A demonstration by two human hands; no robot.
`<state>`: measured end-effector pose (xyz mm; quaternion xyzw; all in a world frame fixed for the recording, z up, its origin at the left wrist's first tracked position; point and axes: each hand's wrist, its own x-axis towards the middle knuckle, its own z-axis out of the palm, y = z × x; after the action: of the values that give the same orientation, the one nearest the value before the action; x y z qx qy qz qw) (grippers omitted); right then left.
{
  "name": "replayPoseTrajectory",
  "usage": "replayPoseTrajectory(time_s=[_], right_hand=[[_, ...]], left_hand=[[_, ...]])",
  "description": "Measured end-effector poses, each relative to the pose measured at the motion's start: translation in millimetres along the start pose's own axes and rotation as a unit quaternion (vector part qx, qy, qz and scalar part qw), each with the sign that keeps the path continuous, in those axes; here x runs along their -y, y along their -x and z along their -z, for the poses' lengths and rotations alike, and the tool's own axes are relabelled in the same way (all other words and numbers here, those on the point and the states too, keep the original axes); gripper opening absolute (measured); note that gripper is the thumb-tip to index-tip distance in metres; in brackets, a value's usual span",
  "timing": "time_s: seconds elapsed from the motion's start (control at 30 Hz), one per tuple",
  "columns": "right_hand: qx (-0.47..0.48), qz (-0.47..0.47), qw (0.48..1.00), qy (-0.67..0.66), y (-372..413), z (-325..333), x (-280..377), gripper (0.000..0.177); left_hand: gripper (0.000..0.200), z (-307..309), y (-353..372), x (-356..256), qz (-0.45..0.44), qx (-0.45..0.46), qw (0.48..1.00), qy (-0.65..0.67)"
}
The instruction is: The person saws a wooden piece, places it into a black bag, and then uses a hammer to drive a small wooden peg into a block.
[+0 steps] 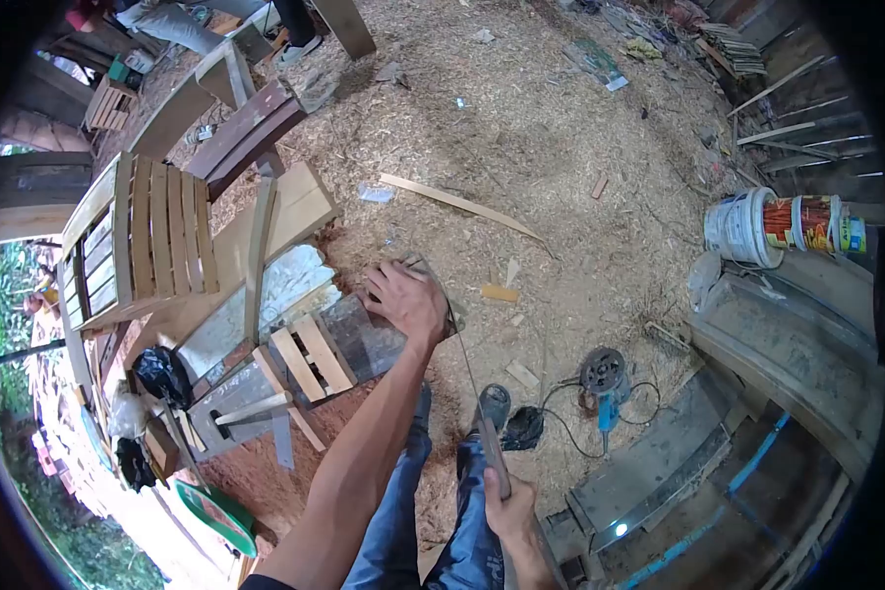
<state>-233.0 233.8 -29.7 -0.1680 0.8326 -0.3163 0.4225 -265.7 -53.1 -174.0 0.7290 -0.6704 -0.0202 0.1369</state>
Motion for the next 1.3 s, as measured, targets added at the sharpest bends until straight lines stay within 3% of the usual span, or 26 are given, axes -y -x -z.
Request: replayPoseTrajectory(time_s=[0.13,0.2,0.37,0.53,0.63,0.73,0.83,0.97,1.07,1.17,1.23,1.3], right_hand=[[-0.029,0.086,0.994,-0.059,-67.9,-25.5,28.0,0.03],[-0.046,0.12,0.991,-0.027,-96.0,-30.3,47.8,0.034],[-0.042,0.067,0.995,-0.064,-51.9,-17.0,43.2,0.045],[-0.033,0.01,0.999,-0.036,-2.7,-4.8,19.2,0.044],[-0.042,0.039,0.997,-0.056,-35.4,-17.6,36.1,0.03],[-0.065,0.07,0.994,-0.058,-72.7,-30.8,48.9,0.029],[-0.061,0.064,0.993,-0.075,-75.3,-23.7,44.9,0.044],[-0.054,0.093,0.993,-0.053,-44.3,-11.4,42.2,0.04],[-0.05,0.039,0.997,-0.046,-4.0,5.7,32.4,0.038],[-0.019,-0.002,0.999,-0.03,-4.4,6.6,30.9,0.025],[-0.032,0.072,0.996,-0.05,-41.1,-12.6,36.7,0.024],[-0.071,0.109,0.99,-0.048,-81.8,-29.4,52.2,0.034]], left_hand=[[0.024,3.6,-0.3,-0.3,-0.011,-0.002,1.0,0.006],[0.025,5.2,0.9,-0.1,-0.007,0.014,1.0,0.021],[0.026,7.9,-2.3,-4.1,0.006,0.019,1.0,0.011],[0.025,4.5,-0.3,-2.0,-0.001,-0.001,1.0,0.026],[0.026,2.5,0.2,0.5,-0.005,0.004,1.0,0.014],[0.028,2.0,-6.1,-4.3,0.044,0.016,0.999,-0.003],[0.027,-10.7,-4.5,2.7,0.009,-0.052,0.998,-0.045],[0.026,-4.4,-5.6,0.1,0.022,0.017,1.0,0.012],[0.025,0.3,-6.3,-2.3,0.015,0.021,1.0,0.007],[0.022,-0.8,-5.4,-0.6,0.001,0.019,1.0,0.007],[0.022,3.6,-4.9,-1.1,0.002,0.027,1.0,0.009],[0.022,3.2,-5.5,0.6,0.002,0.032,0.999,0.012]])
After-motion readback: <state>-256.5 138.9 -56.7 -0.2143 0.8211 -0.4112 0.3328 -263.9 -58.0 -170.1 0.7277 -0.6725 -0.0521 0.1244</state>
